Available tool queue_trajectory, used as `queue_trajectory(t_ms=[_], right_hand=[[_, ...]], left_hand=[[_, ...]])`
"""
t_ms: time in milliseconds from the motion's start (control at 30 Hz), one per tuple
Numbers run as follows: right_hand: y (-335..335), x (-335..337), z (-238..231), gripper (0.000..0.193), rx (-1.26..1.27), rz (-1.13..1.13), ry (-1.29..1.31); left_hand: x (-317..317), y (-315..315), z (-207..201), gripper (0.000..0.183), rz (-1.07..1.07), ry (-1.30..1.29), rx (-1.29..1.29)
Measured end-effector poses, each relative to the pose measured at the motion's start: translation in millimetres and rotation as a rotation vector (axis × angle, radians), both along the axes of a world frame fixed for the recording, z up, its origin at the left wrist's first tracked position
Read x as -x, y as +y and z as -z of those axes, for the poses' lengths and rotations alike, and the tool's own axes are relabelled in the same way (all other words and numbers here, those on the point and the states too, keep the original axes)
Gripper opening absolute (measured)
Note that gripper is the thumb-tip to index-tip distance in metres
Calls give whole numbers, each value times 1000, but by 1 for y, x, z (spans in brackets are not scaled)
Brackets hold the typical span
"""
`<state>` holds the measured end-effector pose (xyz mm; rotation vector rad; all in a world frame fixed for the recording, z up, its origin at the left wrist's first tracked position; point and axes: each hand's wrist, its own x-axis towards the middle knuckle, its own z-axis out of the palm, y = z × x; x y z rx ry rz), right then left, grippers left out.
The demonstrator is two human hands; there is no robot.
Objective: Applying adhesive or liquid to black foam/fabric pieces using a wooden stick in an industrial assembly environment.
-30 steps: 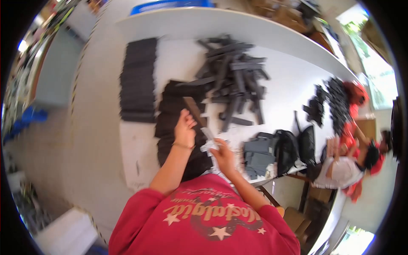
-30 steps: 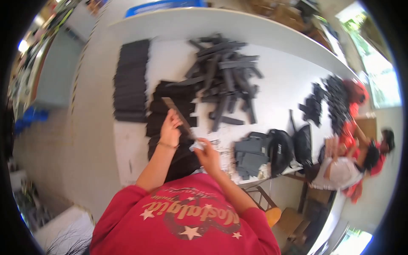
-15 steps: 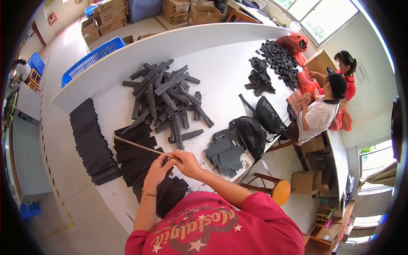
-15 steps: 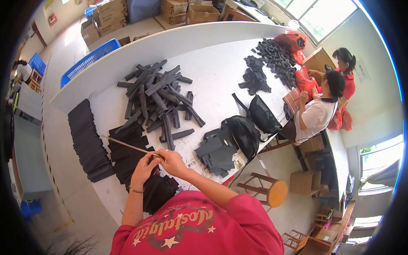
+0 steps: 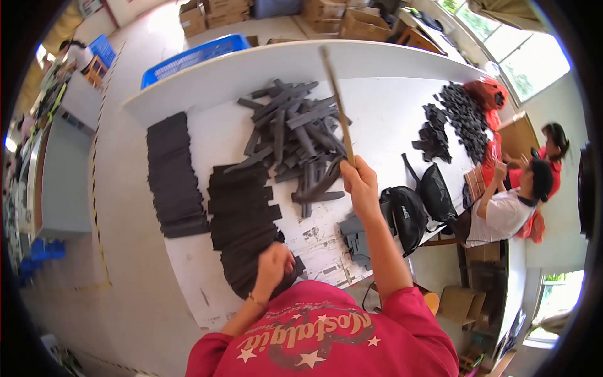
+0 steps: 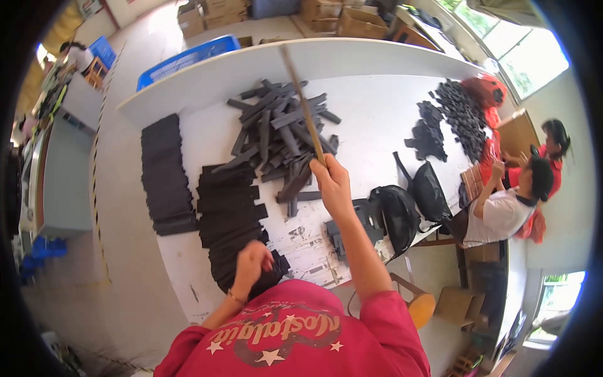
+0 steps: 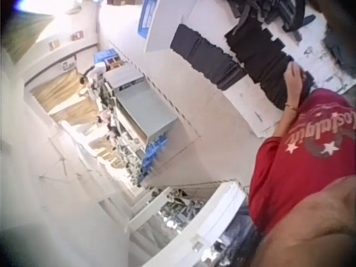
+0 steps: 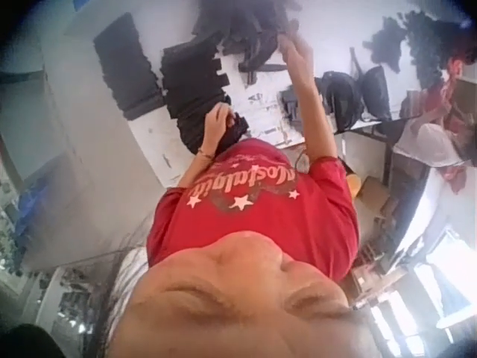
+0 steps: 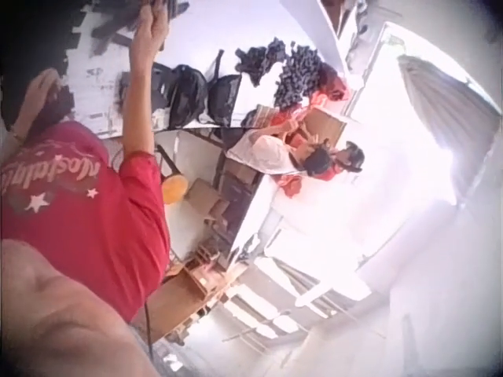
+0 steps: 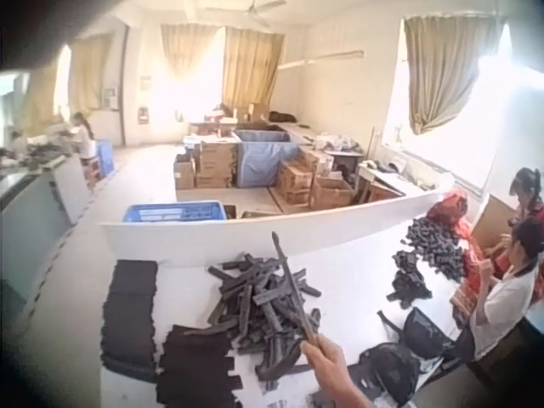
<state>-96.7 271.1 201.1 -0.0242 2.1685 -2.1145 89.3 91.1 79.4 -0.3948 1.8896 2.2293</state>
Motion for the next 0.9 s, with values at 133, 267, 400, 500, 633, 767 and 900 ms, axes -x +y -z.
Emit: queue_trajectory(t_ms=[133,267,400,500,633,767,900], right_hand=[[-8,-25,10,18,-1,-188,-121],[-30,-41,19,15,-22,-326,-150],[-47,-59,37,12,26,-189,-84],[-45,-62,59,14,123,-167,-177],[-53,-67,73,12,190,-170,-270],[-62,-70,82,11,103,-125,-264],[-57,-49,88,15,-59,2,-163]], left_hand=[[72,-16,-67,15,-315,397,51],[102,-17,-59,16,10,319,-119],[98,-9,-54,13,-150,208,-259],[93,-5,-41,12,-256,152,-462],[97,-4,-28,15,-436,72,-653],[93,2,-8,25,-265,336,-64],[69,22,-12,17,-58,-102,-212]])
